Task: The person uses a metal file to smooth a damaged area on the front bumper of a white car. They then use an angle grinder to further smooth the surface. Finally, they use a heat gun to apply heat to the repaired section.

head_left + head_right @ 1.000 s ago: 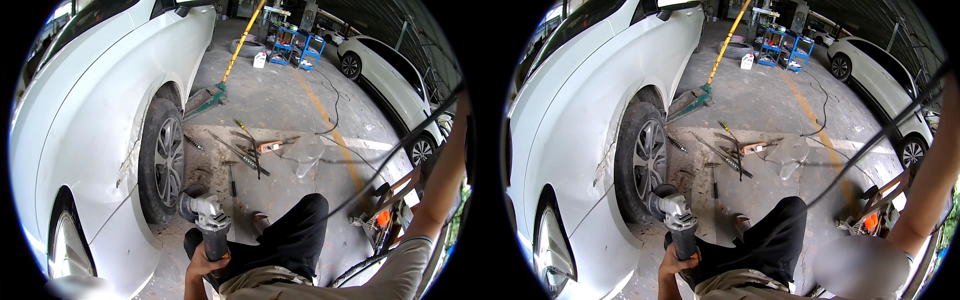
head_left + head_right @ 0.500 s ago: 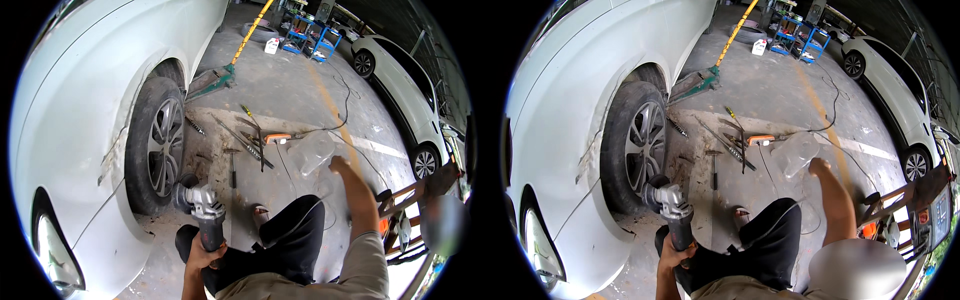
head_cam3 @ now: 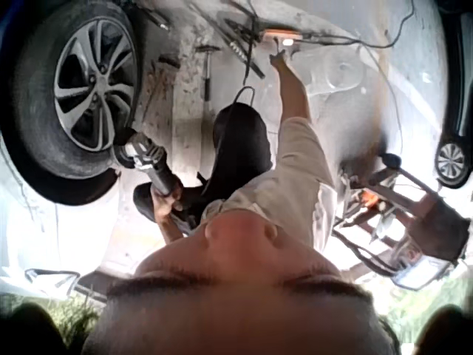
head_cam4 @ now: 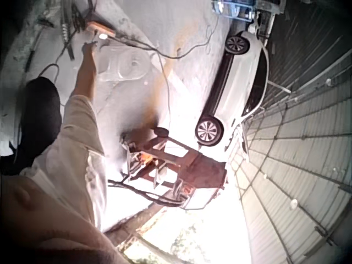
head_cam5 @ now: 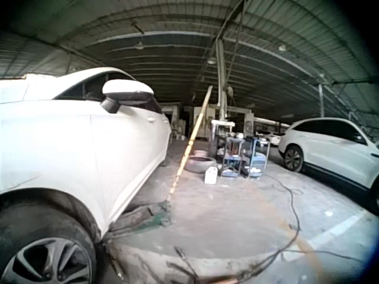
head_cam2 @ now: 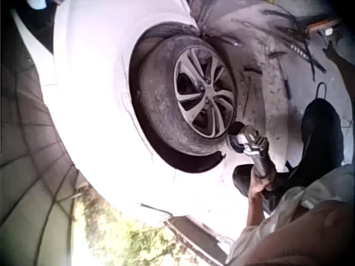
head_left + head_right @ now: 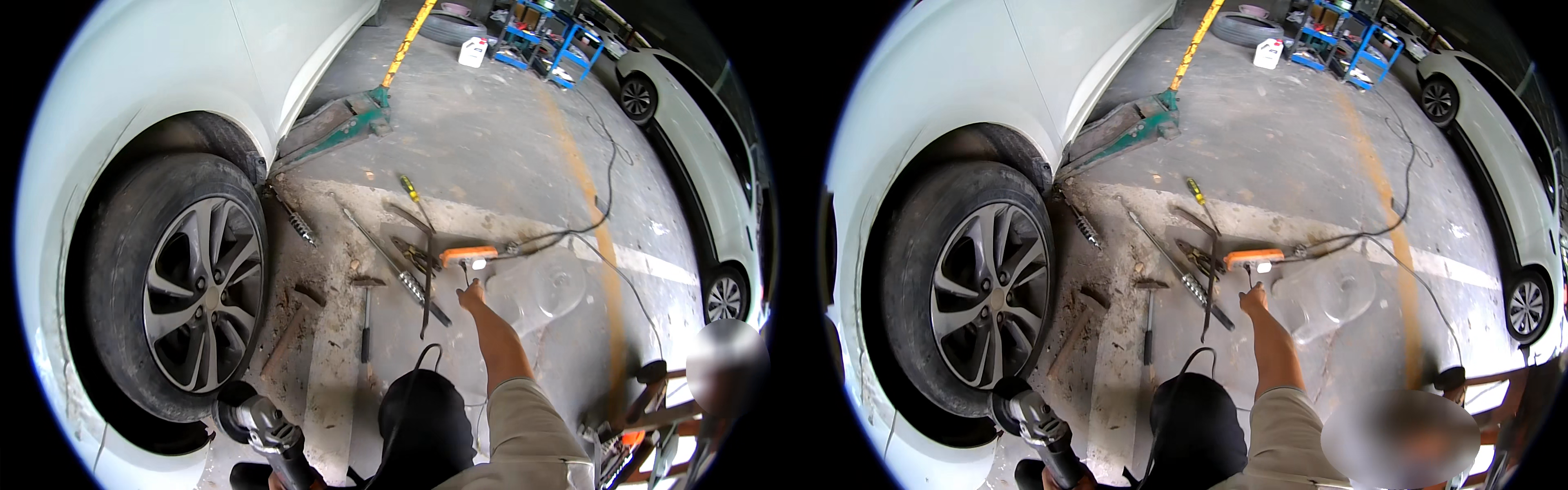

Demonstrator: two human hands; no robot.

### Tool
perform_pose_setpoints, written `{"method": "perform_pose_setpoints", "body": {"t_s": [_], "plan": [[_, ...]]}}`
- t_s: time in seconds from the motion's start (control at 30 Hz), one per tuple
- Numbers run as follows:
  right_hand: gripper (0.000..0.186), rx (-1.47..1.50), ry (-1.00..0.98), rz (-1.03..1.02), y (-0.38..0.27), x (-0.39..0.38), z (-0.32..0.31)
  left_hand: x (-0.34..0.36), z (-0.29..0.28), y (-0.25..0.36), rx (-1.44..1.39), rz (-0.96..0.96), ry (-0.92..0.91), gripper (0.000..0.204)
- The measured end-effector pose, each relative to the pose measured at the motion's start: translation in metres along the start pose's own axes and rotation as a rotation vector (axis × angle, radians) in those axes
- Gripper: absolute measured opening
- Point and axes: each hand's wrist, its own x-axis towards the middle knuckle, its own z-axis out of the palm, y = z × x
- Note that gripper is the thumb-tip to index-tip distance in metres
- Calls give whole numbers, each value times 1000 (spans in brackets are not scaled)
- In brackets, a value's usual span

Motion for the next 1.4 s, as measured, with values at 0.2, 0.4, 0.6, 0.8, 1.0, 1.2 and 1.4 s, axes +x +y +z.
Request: {"method": "perform_pose_setpoints", "body": {"t_s": [0.2,0.4,0.6,0.8,1.0,1.2,1.4], "plan": [[25,-200,157,-290,-79,68,-41,17,56,24,60,-77,261,34],[23,-622,68,-500,-109,129,-50,36,68,18,111,-75,246,29],[22,-661,-48,-595,-121,106,-46,38,87,26,102,-80,287,28],[44,-764,46,-607,-148,75,-57,39,79,23,65,-20,302,30],[35,64,-963,-1030,-175,-196,-121,41,80,63,119,31,354,27],[71,840,-1515,-1111,-194,-393,-129,53,94,82,311,369,379,56],[38,1324,-1743,-318,-220,-415,-98,25,84,86,615,517,202,85]]}}
